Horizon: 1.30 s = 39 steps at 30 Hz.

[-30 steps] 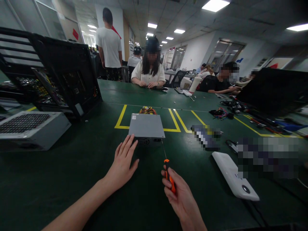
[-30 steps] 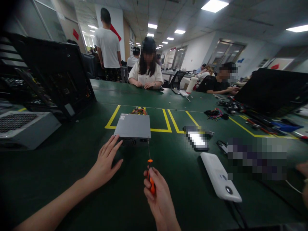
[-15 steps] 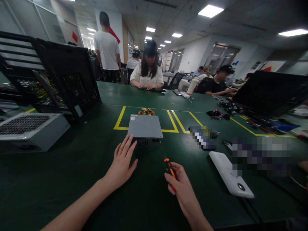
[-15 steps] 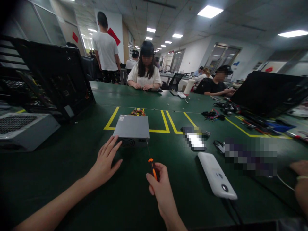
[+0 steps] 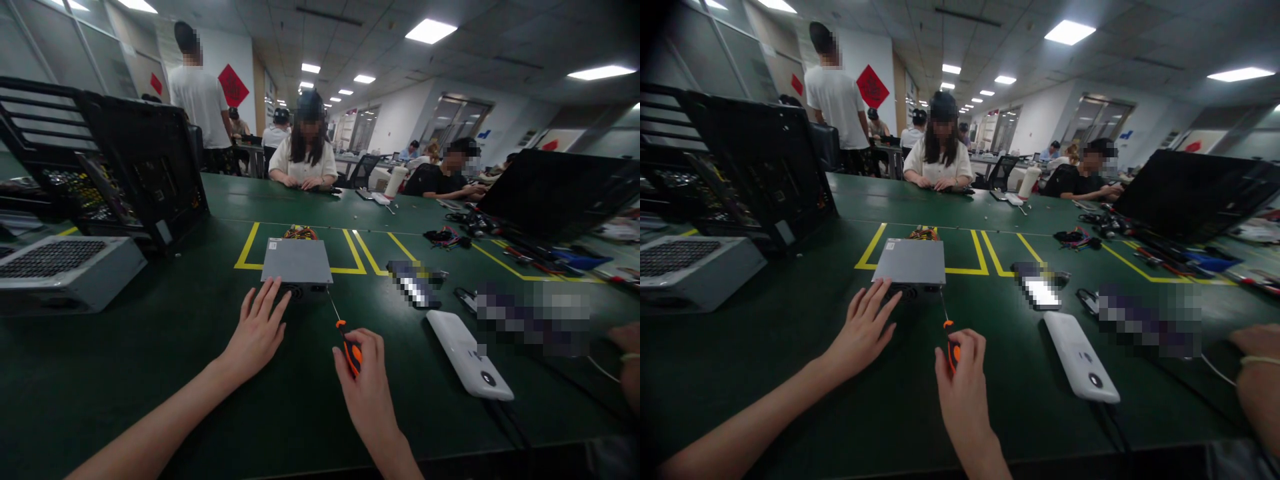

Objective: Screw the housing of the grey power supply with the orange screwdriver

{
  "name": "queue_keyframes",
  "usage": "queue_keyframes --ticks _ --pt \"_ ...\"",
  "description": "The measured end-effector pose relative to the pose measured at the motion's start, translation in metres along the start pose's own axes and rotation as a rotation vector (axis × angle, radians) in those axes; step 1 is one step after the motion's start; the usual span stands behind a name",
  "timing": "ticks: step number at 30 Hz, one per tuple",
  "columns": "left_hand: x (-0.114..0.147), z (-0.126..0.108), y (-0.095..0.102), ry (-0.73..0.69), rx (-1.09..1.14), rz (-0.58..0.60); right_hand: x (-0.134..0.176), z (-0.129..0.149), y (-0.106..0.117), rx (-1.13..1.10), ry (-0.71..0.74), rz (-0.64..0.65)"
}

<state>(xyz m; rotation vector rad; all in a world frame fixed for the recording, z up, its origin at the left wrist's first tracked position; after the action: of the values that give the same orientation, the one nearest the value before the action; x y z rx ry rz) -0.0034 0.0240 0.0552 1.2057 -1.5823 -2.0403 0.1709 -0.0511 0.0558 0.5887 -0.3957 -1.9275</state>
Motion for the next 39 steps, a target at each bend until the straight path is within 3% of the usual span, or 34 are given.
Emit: queue_keyframes --ticks 9,13,18,24,31,39 --pt "-0.023 -0.027 -0.003 -0.129 -0.026 0.009 0.003 0.02 0.017 0.295 0.192 -0.135" --pt "-0.033 -0.036 -0.007 -0.135 0.0 -0.017 -0.002 0.019 0.02 0.291 0.176 -0.159" --pt "-0.036 -0.039 -0.012 -0.095 -0.016 -0.033 0.005 0.027 0.01 0.24 0.282 -0.138" --pt "-0.036 -0.04 -0.014 -0.1 -0.026 -0.021 0.002 0.012 0.012 0.272 0.126 -0.108" --pt "-0.038 -0.04 -0.016 -0.086 -0.054 -0.044 0.012 0.024 0.004 0.298 0.293 -0.189" --pt "-0.04 -0.04 -0.019 -0.094 -0.079 -0.068 0.004 0.017 0.01 0.449 0.257 -0.207"
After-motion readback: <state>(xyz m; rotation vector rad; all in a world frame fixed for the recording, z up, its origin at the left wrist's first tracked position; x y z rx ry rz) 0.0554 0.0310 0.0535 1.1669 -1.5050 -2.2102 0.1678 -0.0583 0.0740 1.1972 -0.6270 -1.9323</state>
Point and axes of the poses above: each hand's wrist, its own x-axis away from the middle knuckle, its own y-axis out of the back of the hand, z = x × y, the point moved 8 cm from there along -x, towards the middle knuckle, and after that the axes turned 8 degrees about -y, right-handed, at the moved point
